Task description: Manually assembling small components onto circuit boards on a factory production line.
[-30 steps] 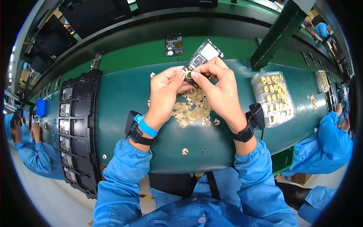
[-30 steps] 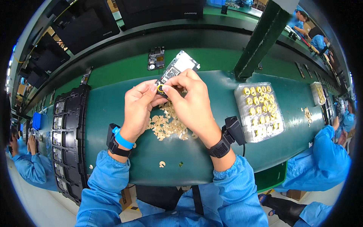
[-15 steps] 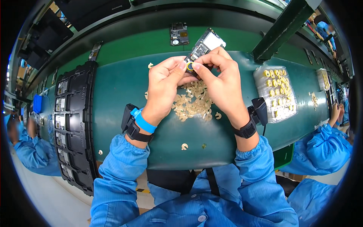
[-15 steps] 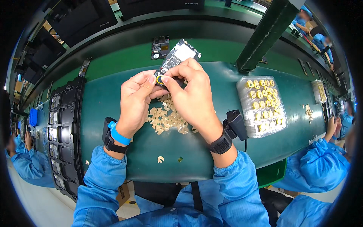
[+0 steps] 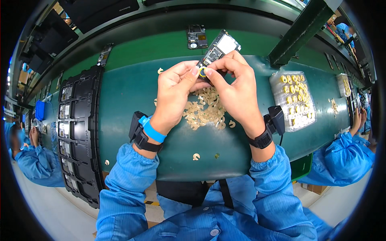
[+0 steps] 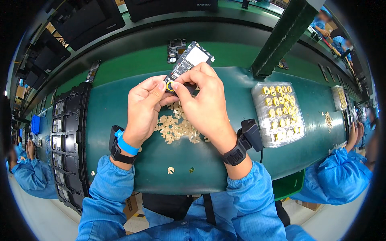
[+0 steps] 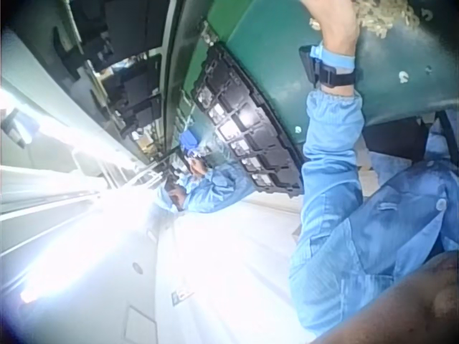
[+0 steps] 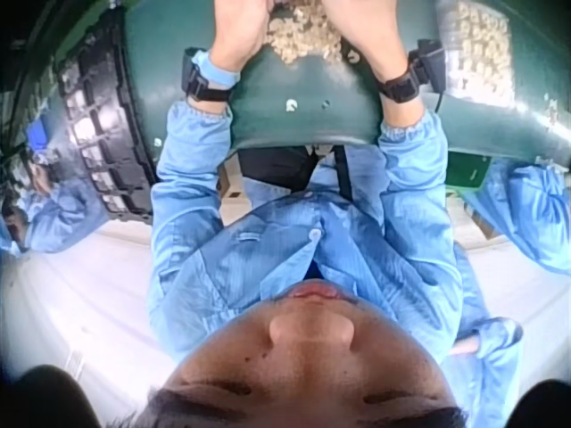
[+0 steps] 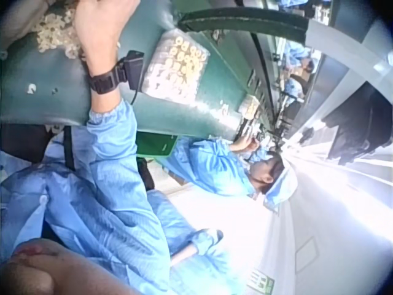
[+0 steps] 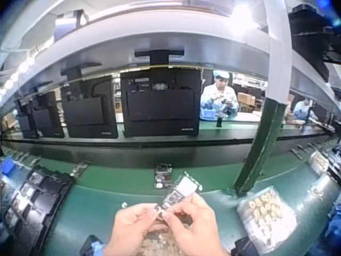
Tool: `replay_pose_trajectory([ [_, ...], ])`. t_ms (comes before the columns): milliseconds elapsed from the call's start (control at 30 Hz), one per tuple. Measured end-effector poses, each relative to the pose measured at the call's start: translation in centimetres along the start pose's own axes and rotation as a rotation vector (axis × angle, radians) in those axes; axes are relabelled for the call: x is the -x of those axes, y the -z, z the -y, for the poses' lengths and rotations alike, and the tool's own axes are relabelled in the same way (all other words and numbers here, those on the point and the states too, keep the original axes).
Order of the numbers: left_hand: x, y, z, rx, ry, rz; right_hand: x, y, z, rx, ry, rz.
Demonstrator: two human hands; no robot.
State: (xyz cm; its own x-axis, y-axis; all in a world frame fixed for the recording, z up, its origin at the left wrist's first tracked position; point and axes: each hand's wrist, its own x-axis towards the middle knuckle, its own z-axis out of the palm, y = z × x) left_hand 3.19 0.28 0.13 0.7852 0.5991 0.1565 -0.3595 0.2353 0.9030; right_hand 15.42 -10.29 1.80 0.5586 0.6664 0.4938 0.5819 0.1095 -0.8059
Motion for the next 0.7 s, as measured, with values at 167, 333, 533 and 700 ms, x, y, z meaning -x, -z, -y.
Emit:
replay_pose_trajectory([
  [167, 0.07, -0.19, -0.18, -0.045, -0.038, 0.029, 0.04, -0.07, -0.21, -0.031, 0.019, -0.028],
  [333, 0.10, -0.46, -0.16, -0.078, -0.042, -0.009, 0.06, -0.13, -0.08, -0.058, 0.020, -0.044],
  [533, 0.09, -0.42, -0.14, -0.130, -0.036, -0.035, 0.16, -0.36, -0.02, -0.063, 0.022, -0.068],
  [700, 0.22, -0.53, -0.21, -0.139, -0.051, -0.075, 0.20, -0.55, 0.12, -0.033, 0.072, -0.054],
])
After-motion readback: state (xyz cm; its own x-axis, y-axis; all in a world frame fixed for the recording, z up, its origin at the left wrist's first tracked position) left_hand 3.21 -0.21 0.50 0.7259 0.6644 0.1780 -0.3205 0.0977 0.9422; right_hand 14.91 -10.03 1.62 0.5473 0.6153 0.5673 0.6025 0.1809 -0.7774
